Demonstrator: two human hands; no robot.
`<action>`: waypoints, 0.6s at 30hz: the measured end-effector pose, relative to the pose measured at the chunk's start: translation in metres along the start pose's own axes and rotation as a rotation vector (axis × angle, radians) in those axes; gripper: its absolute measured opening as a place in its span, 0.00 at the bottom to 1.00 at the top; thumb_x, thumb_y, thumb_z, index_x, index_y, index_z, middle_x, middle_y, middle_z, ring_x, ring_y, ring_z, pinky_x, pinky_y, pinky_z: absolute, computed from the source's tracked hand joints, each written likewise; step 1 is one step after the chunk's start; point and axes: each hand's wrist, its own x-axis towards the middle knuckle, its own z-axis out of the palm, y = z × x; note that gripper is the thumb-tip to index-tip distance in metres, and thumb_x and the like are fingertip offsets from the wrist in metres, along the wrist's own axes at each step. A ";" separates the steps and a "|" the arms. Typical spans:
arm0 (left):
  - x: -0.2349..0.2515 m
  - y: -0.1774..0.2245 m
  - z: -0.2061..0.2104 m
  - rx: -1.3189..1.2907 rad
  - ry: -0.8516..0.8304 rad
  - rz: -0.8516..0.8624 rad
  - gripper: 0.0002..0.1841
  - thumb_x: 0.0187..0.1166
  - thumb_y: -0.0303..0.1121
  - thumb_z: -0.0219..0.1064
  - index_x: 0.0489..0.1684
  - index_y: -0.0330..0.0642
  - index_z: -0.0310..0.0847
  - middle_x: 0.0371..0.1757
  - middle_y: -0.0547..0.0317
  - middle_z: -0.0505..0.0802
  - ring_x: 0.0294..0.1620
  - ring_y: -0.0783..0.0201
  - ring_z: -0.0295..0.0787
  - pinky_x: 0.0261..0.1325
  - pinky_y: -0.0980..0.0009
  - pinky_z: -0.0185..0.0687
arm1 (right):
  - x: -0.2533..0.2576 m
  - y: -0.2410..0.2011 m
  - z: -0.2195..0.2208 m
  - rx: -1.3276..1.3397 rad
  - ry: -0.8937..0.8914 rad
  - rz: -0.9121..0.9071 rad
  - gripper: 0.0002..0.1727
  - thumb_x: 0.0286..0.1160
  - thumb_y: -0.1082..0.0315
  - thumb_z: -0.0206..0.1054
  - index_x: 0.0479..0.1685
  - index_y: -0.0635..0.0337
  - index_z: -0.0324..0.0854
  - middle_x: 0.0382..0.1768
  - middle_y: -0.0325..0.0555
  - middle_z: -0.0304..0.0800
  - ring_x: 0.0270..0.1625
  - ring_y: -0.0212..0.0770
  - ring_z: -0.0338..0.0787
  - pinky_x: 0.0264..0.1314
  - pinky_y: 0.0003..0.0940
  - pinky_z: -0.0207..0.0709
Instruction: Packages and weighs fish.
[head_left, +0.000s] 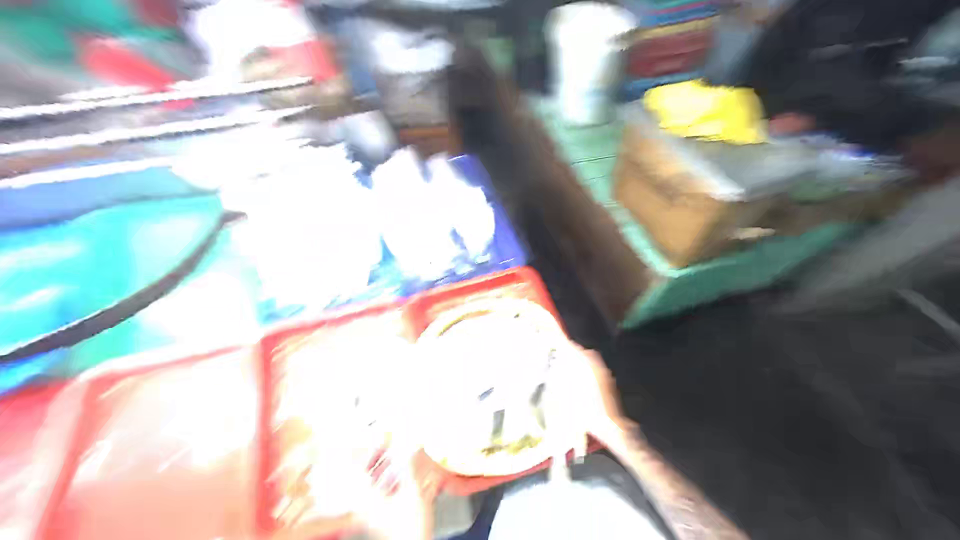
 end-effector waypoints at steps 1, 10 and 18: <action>0.003 0.000 0.002 0.000 0.051 -0.069 0.30 0.76 0.26 0.69 0.74 0.16 0.67 0.68 0.28 0.84 0.66 0.52 0.86 0.68 0.61 0.84 | 0.002 -0.002 0.004 -0.067 -0.019 -0.017 0.46 0.60 0.60 0.85 0.82 0.69 0.71 0.74 0.70 0.77 0.72 0.64 0.83 0.73 0.57 0.79; 0.030 -0.050 -0.026 0.015 0.093 -0.276 0.18 0.77 0.26 0.66 0.63 0.27 0.81 0.57 0.40 0.91 0.51 0.55 0.94 0.51 0.59 0.92 | -0.003 -0.002 0.035 -0.236 0.080 -0.147 0.36 0.64 0.64 0.83 0.76 0.66 0.78 0.66 0.81 0.78 0.68 0.81 0.78 0.70 0.76 0.68; 0.117 -0.125 -0.043 0.415 -0.322 -0.344 0.22 0.82 0.35 0.65 0.70 0.30 0.80 0.64 0.34 0.89 0.70 0.39 0.85 0.76 0.43 0.75 | -0.014 0.012 0.036 -0.242 0.129 -0.136 0.30 0.70 0.64 0.80 0.70 0.70 0.81 0.62 0.78 0.81 0.55 0.70 0.87 0.57 0.63 0.81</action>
